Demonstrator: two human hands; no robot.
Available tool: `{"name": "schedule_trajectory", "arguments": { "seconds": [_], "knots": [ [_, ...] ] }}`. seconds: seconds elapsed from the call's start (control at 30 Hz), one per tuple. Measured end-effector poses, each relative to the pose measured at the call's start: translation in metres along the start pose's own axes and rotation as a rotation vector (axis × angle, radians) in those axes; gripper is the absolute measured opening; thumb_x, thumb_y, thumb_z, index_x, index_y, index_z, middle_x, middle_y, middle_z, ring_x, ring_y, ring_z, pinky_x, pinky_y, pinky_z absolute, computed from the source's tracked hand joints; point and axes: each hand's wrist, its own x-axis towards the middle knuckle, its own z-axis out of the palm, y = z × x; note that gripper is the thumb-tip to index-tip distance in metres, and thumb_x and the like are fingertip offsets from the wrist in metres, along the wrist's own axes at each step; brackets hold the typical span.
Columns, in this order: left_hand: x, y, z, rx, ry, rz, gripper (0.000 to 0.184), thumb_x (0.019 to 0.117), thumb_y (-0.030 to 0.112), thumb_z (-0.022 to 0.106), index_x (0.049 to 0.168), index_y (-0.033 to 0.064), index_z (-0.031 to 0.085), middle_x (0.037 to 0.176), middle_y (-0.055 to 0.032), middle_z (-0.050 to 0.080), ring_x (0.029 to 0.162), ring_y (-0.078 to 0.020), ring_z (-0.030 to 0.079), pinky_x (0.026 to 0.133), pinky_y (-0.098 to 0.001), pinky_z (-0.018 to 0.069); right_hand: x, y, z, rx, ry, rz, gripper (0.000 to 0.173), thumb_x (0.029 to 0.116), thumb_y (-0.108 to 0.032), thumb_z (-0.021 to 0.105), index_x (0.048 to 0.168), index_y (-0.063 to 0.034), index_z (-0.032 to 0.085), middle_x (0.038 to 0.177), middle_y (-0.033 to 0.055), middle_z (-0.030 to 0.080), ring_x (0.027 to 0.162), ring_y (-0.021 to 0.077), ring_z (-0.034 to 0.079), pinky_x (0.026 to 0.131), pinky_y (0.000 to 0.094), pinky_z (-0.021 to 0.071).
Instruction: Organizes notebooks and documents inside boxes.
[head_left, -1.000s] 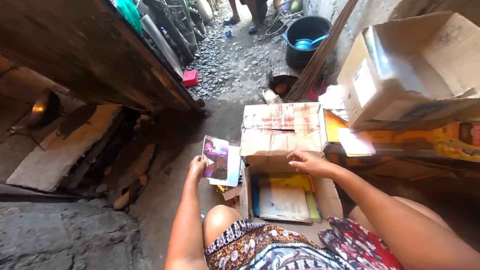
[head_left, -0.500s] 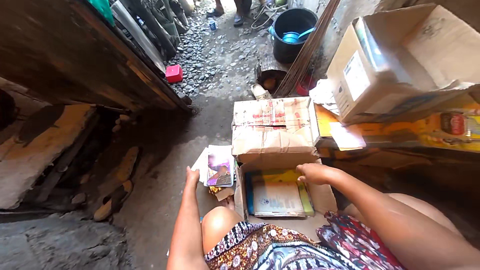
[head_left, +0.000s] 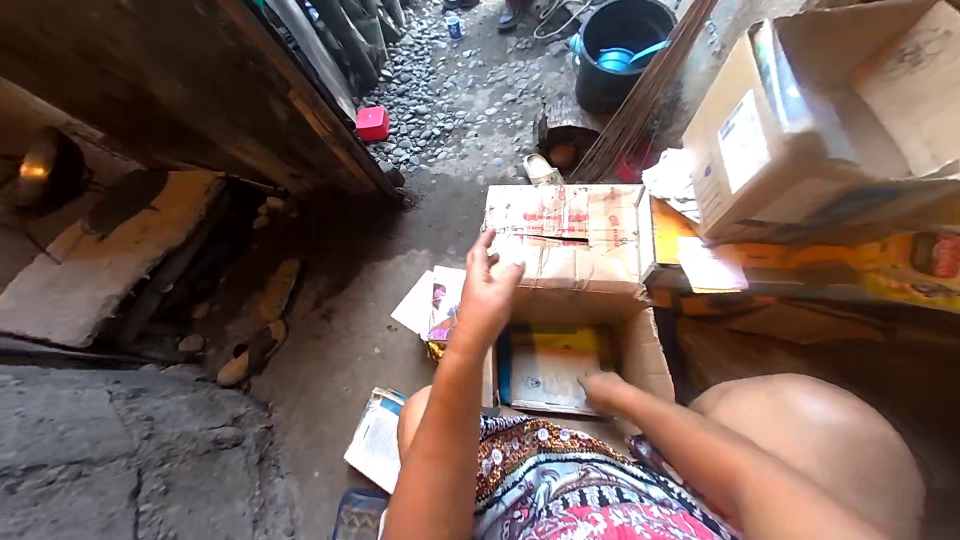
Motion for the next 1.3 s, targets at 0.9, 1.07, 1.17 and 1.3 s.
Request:
{"name": "schedule_trajectory", "arguments": {
  "seconds": [0.9, 1.07, 1.17, 1.3],
  "knots": [
    [-0.004, -0.066, -0.037, 0.129, 0.203, -0.058, 0.032, 0.1035, 0.019, 0.055, 0.13, 0.0033, 0.062, 0.131, -0.0156, 0.062, 0.117, -0.0234, 0.063, 0.099, -0.0436, 0.0524, 0.031, -0.004, 0.073, -0.369, -0.029, -0.048, 0.035, 0.1023, -0.003, 0.047, 0.134, 0.006, 0.059, 0.132, 0.0295, 0.062, 0.129, 0.0467, 0.056, 0.11, 0.0645, 0.0398],
    [-0.001, -0.063, -0.033, 0.115, 0.187, -0.028, 0.031, 0.1036, 0.016, 0.054, 0.129, -0.0004, 0.062, 0.132, -0.0175, 0.062, 0.117, -0.0225, 0.063, 0.099, -0.0389, 0.0528, 0.037, 0.003, 0.078, -0.325, 0.043, -0.048, 0.032, 0.0983, -0.005, 0.054, 0.128, 0.0031, 0.063, 0.125, 0.0274, 0.067, 0.121, 0.0465, 0.062, 0.105, 0.0654, 0.0443],
    [0.001, -0.064, -0.031, 0.107, 0.188, -0.013, 0.032, 0.103, 0.015, 0.054, 0.129, -0.0008, 0.062, 0.131, -0.0172, 0.063, 0.114, -0.0217, 0.064, 0.097, -0.0384, 0.0532, 0.029, -0.002, 0.066, -0.322, 0.057, -0.069, 0.034, 0.0965, -0.005, 0.058, 0.13, 0.0026, 0.062, 0.126, 0.0277, 0.066, 0.122, 0.0465, 0.061, 0.105, 0.0655, 0.044],
    [0.006, -0.063, -0.03, 0.108, 0.189, 0.0, 0.032, 0.1031, 0.014, 0.053, 0.129, -0.0016, 0.062, 0.131, -0.0185, 0.063, 0.113, -0.0224, 0.065, 0.098, -0.0392, 0.053, 0.025, 0.0, 0.05, -0.296, 0.154, -0.127, 0.034, 0.0952, -0.005, 0.06, 0.128, 0.0006, 0.065, 0.128, 0.0272, 0.065, 0.122, 0.0471, 0.06, 0.105, 0.0661, 0.0436]
  ]
}}
